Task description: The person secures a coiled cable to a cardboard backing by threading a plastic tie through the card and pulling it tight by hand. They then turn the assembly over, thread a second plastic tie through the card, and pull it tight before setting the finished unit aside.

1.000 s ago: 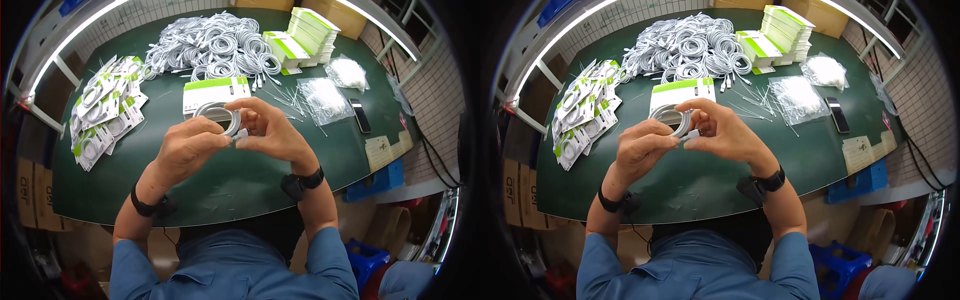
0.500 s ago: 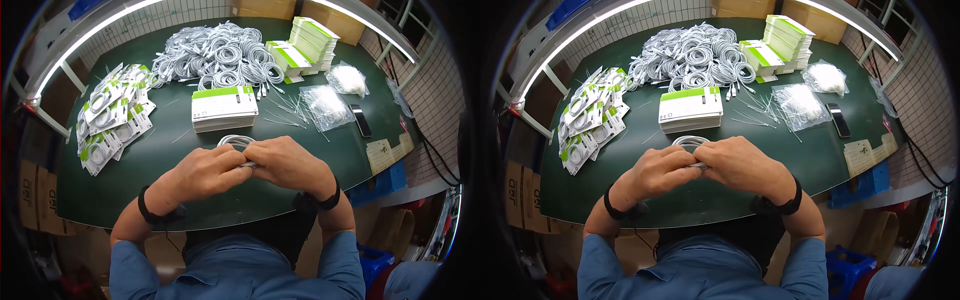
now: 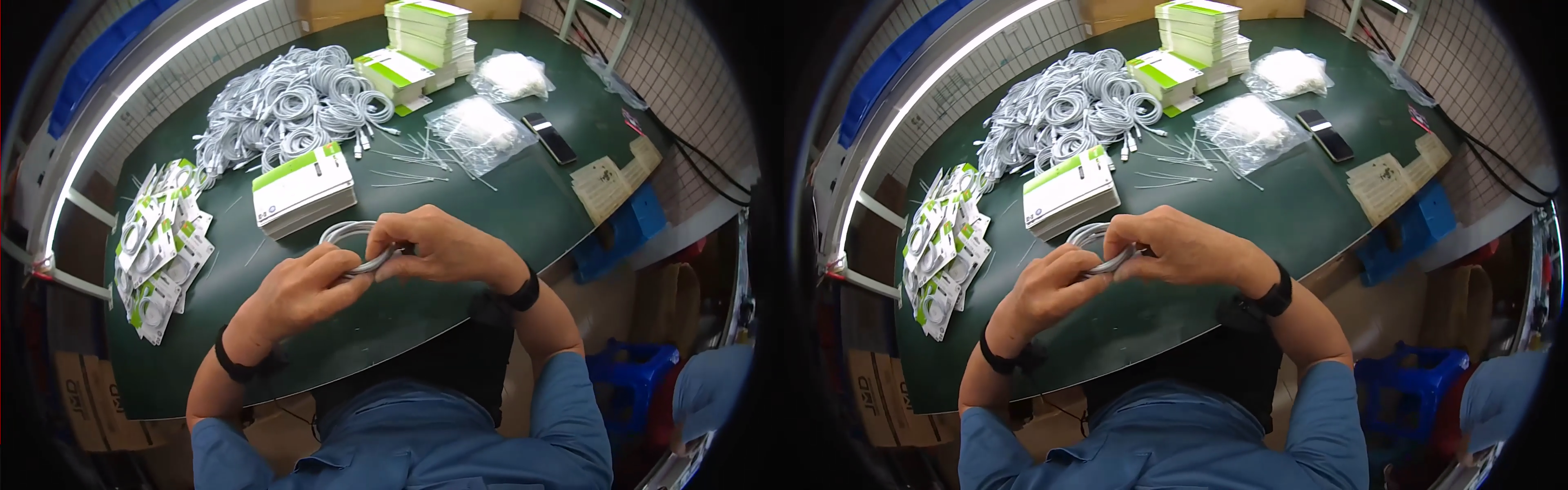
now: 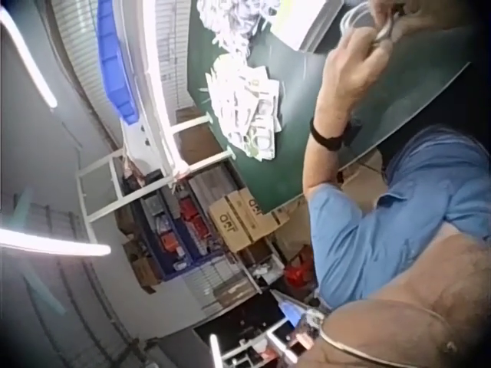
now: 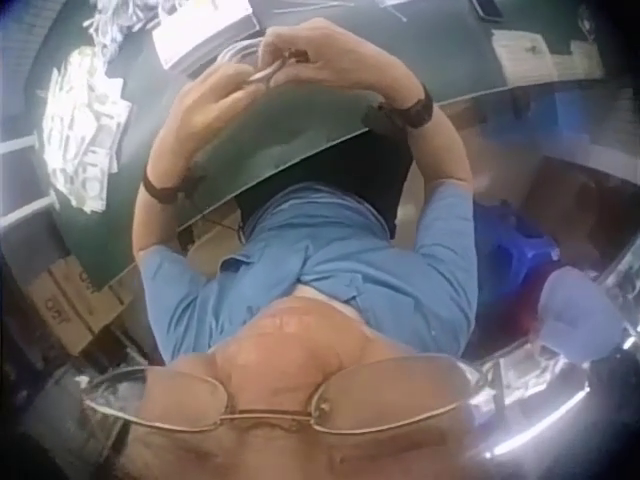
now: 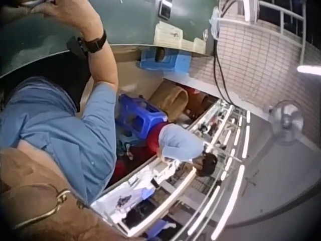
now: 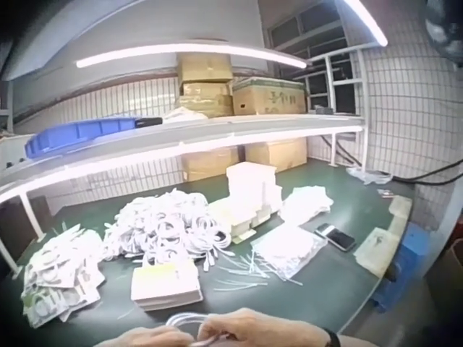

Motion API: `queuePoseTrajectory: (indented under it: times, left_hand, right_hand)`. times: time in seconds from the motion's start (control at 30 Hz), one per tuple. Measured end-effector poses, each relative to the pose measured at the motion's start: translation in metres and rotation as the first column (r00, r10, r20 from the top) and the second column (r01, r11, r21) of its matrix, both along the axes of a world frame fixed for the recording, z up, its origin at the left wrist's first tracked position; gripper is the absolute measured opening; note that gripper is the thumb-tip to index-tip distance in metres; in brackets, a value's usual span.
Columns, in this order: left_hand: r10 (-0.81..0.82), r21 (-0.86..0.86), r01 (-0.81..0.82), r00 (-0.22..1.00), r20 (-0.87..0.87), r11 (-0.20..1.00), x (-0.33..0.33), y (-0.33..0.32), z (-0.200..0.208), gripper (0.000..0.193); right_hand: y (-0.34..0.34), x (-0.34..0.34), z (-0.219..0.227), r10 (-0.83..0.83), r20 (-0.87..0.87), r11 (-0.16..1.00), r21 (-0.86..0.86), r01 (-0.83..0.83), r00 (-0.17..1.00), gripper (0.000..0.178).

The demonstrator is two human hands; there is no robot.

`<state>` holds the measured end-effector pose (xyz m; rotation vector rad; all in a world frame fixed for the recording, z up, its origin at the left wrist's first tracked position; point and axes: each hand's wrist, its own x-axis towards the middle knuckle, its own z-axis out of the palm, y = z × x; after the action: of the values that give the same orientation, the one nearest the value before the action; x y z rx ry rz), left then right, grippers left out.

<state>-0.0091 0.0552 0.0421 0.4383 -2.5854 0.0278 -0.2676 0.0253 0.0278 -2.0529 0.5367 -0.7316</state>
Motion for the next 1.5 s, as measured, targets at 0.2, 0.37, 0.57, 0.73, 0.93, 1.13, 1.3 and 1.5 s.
queuePoseTrajectory:
  times: [0.2, 0.37, 0.57, 0.73, 0.93, 1.13, 1.3, 1.5]
  left_hand:
    - [-0.031, 0.073, 0.037, 0.996, -0.081, 0.997, -0.010, -0.019, -0.006, 0.030]
    - [-0.038, 0.085, 0.053, 0.983, -0.178, 0.995, -0.010, -0.037, -0.013, 0.027]
    - [0.448, 0.266, -0.397, 0.878, -0.170, 0.879, 0.008, -0.060, -0.002, 0.049]
    - [0.554, 0.149, -0.562, 0.827, 0.092, 0.814, 0.043, -0.108, -0.022, 0.083]
    - [0.532, 0.319, -0.628, 0.775, 0.342, 0.710, 0.050, -0.136, -0.026, 0.110]
    - [0.488, 0.368, -0.548, 0.836, 0.249, 0.751, 0.056, -0.139, -0.029, 0.108]
    - [0.557, 0.370, -0.567, 0.818, 0.146, 0.736, 0.057, -0.124, -0.014, 0.097]
    - [0.485, 0.151, -0.499, 0.866, 0.122, 0.853, 0.039, -0.052, 0.019, 0.061]
  right_hand:
    - [-0.002, -0.003, -0.013, -0.048, 0.191, 0.980, -0.183, 0.083, 0.980, 0.023]
    - [-0.015, -0.003, -0.021, -0.131, 0.269, 0.933, -0.291, 0.211, 0.954, 0.020]
    - [-0.045, -0.016, -0.041, -0.357, 0.367, 0.923, -0.002, 0.384, 0.859, 0.017]
    - [-0.060, -0.022, -0.060, -0.458, 0.357, 0.888, 0.137, 0.439, 0.814, 0.014]
    - [-0.062, -0.027, -0.070, -0.460, 0.307, 0.884, 0.068, 0.463, 0.833, 0.013]
    - [-0.063, -0.028, -0.072, -0.471, 0.312, 0.873, 0.031, 0.487, 0.825, 0.014]
    - [-0.059, -0.030, -0.067, -0.489, 0.296, 0.859, 0.003, 0.512, 0.820, 0.014]
    - [-0.053, -0.031, -0.066, -0.532, 0.286, 0.832, 0.000, 0.555, 0.797, 0.016]
